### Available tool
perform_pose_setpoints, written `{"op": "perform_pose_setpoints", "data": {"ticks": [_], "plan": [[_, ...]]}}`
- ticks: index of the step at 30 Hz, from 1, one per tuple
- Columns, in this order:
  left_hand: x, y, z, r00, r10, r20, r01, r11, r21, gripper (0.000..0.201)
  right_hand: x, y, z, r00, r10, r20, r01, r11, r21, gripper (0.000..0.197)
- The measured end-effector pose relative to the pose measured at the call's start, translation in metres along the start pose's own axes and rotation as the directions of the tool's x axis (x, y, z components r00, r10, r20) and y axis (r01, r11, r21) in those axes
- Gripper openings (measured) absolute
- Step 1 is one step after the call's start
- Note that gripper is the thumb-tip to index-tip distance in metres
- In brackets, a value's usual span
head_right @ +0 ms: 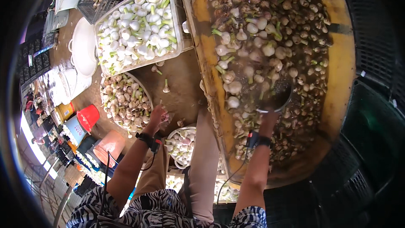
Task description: The person empties a bucket of garlic into a basket, picks through a bin of garlic, and scoops garlic from a tub of water into a basin. They then rinse garlic in a basket with water from a bowl and pick up individual garlic bulbs from the floor.
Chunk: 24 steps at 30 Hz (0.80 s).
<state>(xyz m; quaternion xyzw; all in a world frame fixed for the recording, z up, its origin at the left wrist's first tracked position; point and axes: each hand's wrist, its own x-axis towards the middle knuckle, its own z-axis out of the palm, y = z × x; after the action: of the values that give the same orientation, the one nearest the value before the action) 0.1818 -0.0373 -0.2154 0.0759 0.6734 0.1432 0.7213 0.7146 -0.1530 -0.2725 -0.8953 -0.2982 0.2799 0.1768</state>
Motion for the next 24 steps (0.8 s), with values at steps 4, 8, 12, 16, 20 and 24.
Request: {"op": "perform_pose_setpoints", "data": {"ticks": [4,8,12,16,20,24], "plan": [[-0.036,0.028,-0.023,0.982,0.042,-0.183,-0.047,0.999,-0.025,0.044,-0.091,-0.106,0.029,0.757,0.579,0.304,-0.524,0.259,0.811,0.016],[-0.045,0.037,0.019,0.995,0.09,-0.037,-0.094,0.99,-0.109,0.046,-0.121,-0.137,-0.02,0.885,0.398,0.241,-0.371,0.293,0.881,0.013],[-0.069,0.055,0.053,0.982,0.159,0.103,-0.148,0.983,-0.106,0.042,-0.15,-0.184,-0.064,0.889,0.417,0.19,-0.364,0.391,0.845,0.03],[-0.103,0.067,0.061,0.949,0.22,0.228,-0.165,0.957,-0.24,0.043,-0.184,-0.24,-0.091,0.935,0.281,0.218,-0.342,0.549,0.763,0.036],[-0.139,0.08,0.05,0.91,0.306,0.279,-0.177,0.896,-0.407,0.048,-0.224,-0.305,-0.098,0.939,0.225,0.261,-0.345,0.634,0.692,0.045],[-0.16,0.086,-0.013,0.936,0.303,0.179,-0.161,0.82,-0.549,0.05,-0.263,-0.369,-0.071,0.925,0.033,0.379,-0.261,0.779,0.57,0.047]]}}
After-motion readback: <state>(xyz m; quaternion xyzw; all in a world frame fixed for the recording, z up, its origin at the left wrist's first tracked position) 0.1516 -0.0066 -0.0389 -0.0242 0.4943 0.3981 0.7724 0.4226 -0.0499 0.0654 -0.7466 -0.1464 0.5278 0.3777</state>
